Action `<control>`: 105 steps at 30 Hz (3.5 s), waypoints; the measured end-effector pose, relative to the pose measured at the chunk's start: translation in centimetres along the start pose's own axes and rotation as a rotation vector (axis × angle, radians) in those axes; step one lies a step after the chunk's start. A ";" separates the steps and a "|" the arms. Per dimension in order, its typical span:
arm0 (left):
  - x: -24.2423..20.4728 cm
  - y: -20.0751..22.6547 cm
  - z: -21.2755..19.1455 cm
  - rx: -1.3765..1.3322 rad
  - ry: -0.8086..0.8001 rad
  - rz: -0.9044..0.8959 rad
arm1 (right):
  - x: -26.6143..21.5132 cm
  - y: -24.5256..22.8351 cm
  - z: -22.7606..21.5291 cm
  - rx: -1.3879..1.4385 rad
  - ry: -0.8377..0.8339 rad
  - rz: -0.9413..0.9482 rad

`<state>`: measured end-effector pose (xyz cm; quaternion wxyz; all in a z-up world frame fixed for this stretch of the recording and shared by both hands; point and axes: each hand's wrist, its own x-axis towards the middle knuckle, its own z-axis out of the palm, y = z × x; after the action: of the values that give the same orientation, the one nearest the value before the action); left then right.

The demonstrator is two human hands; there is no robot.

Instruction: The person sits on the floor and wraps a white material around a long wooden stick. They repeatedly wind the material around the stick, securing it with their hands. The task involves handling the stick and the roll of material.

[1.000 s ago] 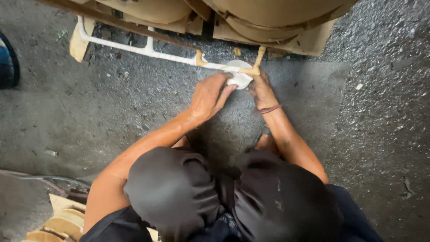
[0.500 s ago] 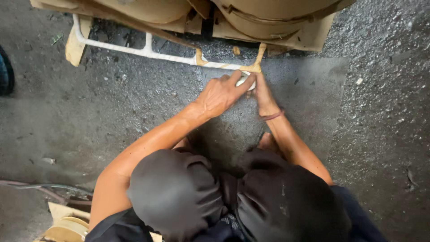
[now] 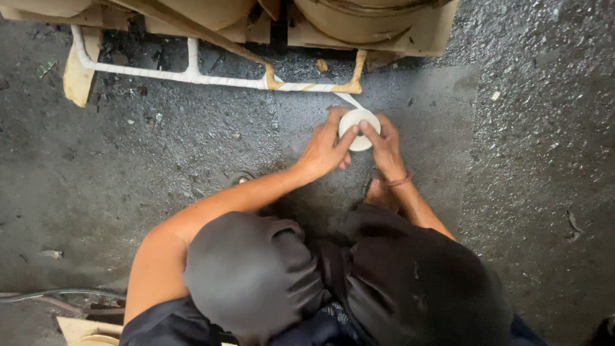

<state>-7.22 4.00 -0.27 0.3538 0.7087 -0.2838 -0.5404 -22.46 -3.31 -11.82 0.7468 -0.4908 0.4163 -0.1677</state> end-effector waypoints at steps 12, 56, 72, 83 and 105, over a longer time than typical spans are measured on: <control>0.7 -6.7 0.8 -0.187 -0.366 -0.197 | -1.8 -4.6 -2.7 -0.274 -0.067 0.037; 2.1 3.7 -6.6 0.390 0.552 0.718 | 3.0 -6.4 3.8 -0.248 0.283 -0.360; 1.8 6.1 -7.8 0.624 0.477 0.436 | 8.7 -2.3 1.4 0.642 -0.319 -0.182; 5.4 3.1 -10.0 0.939 0.234 0.298 | 14.5 3.2 8.7 0.335 -0.242 -0.327; 5.5 5.8 -4.2 0.573 0.126 0.294 | 4.1 -11.3 0.3 0.209 0.323 -0.395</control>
<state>-1.89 -2.88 1.99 0.2310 0.7628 -0.5013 -0.3368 -18.00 -11.08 -3.79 0.6702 -0.4495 0.4068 -0.4281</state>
